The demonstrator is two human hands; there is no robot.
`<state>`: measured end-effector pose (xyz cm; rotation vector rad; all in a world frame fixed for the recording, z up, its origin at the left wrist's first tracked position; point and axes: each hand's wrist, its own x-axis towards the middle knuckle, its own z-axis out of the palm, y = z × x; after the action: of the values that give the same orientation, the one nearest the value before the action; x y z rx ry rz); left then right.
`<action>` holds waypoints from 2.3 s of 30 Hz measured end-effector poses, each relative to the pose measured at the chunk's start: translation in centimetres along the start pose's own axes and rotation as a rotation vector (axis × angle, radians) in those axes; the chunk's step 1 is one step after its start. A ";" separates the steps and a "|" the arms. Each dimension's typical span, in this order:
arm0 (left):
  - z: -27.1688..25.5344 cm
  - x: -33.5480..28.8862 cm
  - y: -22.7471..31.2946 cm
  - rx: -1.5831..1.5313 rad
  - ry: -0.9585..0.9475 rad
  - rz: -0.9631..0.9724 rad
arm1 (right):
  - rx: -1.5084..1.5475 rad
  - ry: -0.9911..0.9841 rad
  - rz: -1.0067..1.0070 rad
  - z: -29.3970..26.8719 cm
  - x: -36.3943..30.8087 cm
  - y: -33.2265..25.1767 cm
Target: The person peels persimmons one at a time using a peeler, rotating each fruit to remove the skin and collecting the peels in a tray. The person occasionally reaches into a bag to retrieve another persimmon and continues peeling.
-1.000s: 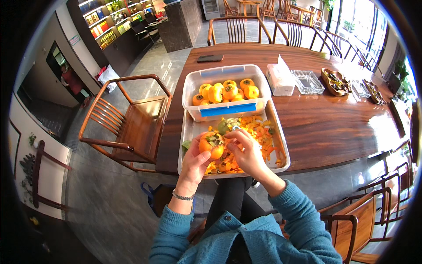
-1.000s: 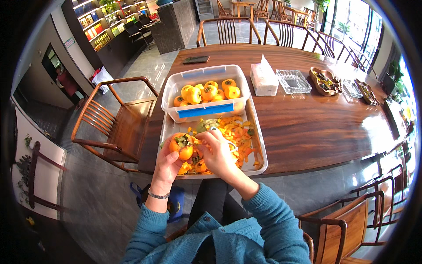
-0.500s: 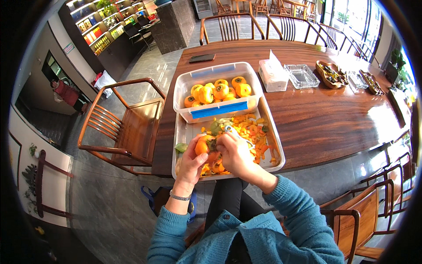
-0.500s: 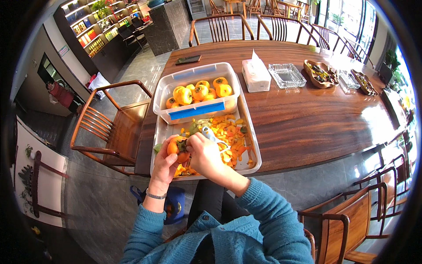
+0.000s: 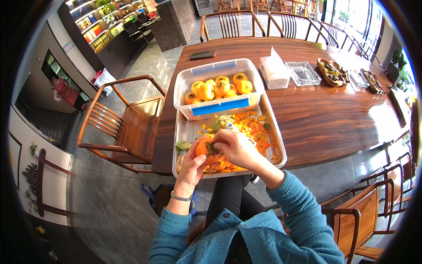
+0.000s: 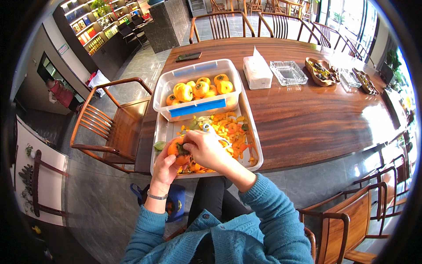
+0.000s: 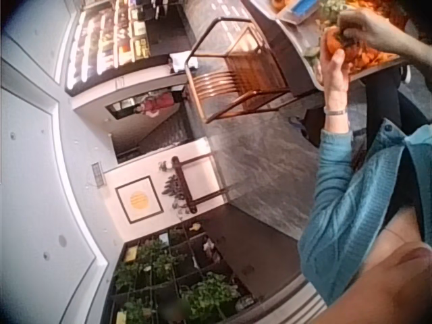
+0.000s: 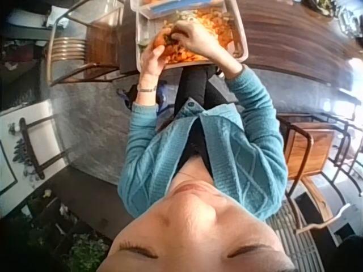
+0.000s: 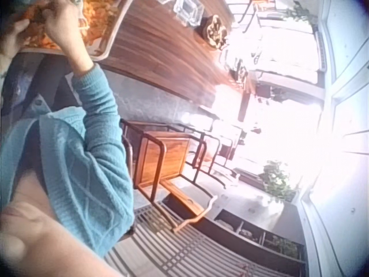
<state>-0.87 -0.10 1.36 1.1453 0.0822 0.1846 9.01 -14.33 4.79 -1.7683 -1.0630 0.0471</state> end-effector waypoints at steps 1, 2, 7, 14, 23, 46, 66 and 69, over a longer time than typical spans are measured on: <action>0.0 0.0 0.0 0.002 0.001 0.006 | 0.080 -0.030 0.088 0.0 0.1 -0.2; -0.1 -0.1 0.0 0.003 0.007 0.015 | 0.162 -0.061 0.176 0.0 0.1 -0.3; -0.7 -0.2 0.1 -0.009 -0.037 0.004 | -0.057 0.015 -0.127 0.4 -0.1 0.0; -0.5 -0.1 -0.4 -0.057 0.003 0.017 | -0.219 0.184 -0.256 2.1 -0.5 0.8; 0.7 0.0 -1.0 0.158 0.092 0.160 | 0.155 0.338 0.179 3.8 -0.8 1.1; -0.5 -1.0 0.9 0.038 0.007 0.016 | -0.235 -0.005 -0.331 1.2 -0.1 -0.3; -0.5 -1.0 1.8 0.053 -0.028 0.011 | -0.185 0.049 -0.132 1.0 -0.6 -0.1; -0.1 -1.0 1.3 0.053 0.011 0.070 | -0.111 0.088 -0.022 1.6 -0.7 0.2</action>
<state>-1.96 0.31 2.44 1.2011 0.0570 0.2526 7.91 -13.63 3.52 -1.8402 -1.0383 -0.1041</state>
